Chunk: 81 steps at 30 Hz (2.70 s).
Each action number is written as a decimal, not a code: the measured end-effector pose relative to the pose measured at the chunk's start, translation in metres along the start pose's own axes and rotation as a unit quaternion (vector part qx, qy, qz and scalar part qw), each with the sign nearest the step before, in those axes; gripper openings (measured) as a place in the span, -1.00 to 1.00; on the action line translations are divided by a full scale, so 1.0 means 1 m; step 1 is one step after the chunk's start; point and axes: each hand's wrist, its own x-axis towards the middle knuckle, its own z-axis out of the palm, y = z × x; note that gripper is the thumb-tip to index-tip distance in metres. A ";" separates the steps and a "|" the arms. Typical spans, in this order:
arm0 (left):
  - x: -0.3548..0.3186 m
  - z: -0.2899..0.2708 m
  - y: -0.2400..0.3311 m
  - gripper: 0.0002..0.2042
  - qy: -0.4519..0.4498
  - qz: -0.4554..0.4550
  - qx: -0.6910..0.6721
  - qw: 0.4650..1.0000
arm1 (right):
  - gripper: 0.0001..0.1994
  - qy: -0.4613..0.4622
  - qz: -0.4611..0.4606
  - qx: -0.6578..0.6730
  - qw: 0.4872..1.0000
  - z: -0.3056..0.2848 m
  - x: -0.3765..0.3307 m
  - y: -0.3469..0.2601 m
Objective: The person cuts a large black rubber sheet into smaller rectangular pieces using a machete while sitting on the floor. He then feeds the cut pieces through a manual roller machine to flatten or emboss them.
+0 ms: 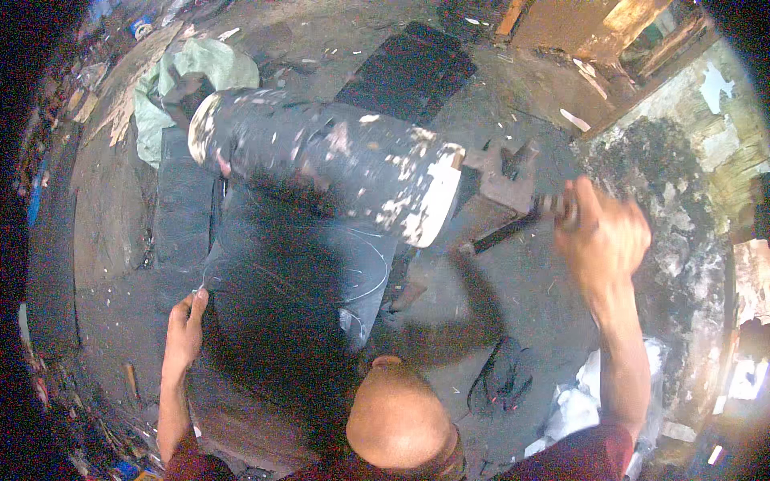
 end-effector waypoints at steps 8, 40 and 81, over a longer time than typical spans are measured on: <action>0.039 0.015 0.042 -0.44 0.001 0.001 -0.121 0.993 | -0.82 -0.095 0.082 0.018 0.992 0.242 0.062 0.031; -0.032 0.006 -0.011 -0.73 0.194 0.010 -0.069 0.979 | -0.71 -0.346 0.049 0.269 0.898 0.296 -0.284 -0.166; 0.089 0.067 0.067 -0.72 0.468 0.106 -0.187 0.857 | -0.72 -0.376 0.082 0.170 0.907 0.397 -0.074 -0.103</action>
